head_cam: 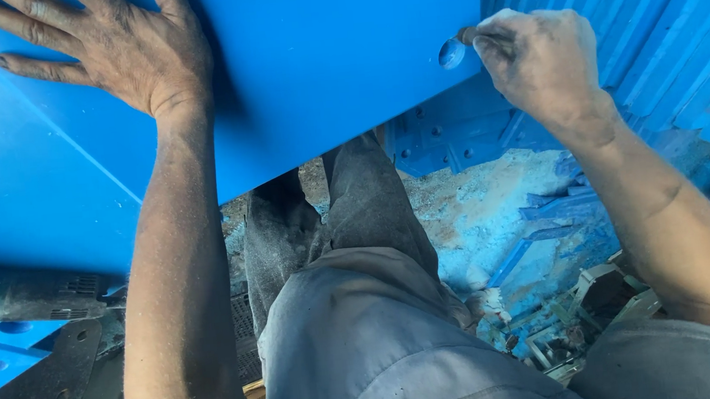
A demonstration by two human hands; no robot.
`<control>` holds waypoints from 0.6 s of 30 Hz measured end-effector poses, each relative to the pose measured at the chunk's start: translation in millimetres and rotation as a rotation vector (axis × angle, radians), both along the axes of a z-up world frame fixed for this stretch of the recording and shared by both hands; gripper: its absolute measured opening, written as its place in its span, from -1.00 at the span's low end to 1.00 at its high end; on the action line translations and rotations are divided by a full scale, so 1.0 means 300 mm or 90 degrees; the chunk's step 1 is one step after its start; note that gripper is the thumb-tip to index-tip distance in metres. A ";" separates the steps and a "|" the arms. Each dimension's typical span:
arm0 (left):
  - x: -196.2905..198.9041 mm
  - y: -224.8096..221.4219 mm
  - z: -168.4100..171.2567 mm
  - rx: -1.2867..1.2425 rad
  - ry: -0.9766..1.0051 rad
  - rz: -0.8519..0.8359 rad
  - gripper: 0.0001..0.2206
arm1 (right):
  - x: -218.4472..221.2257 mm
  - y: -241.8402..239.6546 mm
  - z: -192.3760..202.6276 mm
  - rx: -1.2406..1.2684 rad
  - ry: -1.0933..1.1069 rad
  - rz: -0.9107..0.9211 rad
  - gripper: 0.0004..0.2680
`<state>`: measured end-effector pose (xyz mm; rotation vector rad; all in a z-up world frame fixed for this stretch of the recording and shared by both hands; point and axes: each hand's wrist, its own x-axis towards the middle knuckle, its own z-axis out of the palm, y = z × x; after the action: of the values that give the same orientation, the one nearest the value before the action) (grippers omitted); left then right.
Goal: Grinding the edges of blue plastic plates and clearing holes using an angle grinder and a punch tool.
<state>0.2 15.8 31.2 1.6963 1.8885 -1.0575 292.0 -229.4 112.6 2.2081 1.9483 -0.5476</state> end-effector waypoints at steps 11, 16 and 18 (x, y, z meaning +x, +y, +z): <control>-0.248 -0.145 -0.128 0.431 -0.332 0.062 -0.32 | 0.048 0.134 0.273 -0.093 0.308 -0.261 -0.80; -0.454 -0.158 -0.222 0.558 -0.356 0.207 -0.35 | -0.248 0.720 0.354 0.138 0.202 0.241 -0.81; -0.482 -0.192 -0.201 0.498 -0.346 0.164 -0.38 | -0.407 0.869 0.316 0.159 0.185 0.364 -0.82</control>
<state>-144.3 -41.7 -29.1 1.7671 2.1606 0.2921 170.0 31.3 207.3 1.6147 2.7804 -0.5781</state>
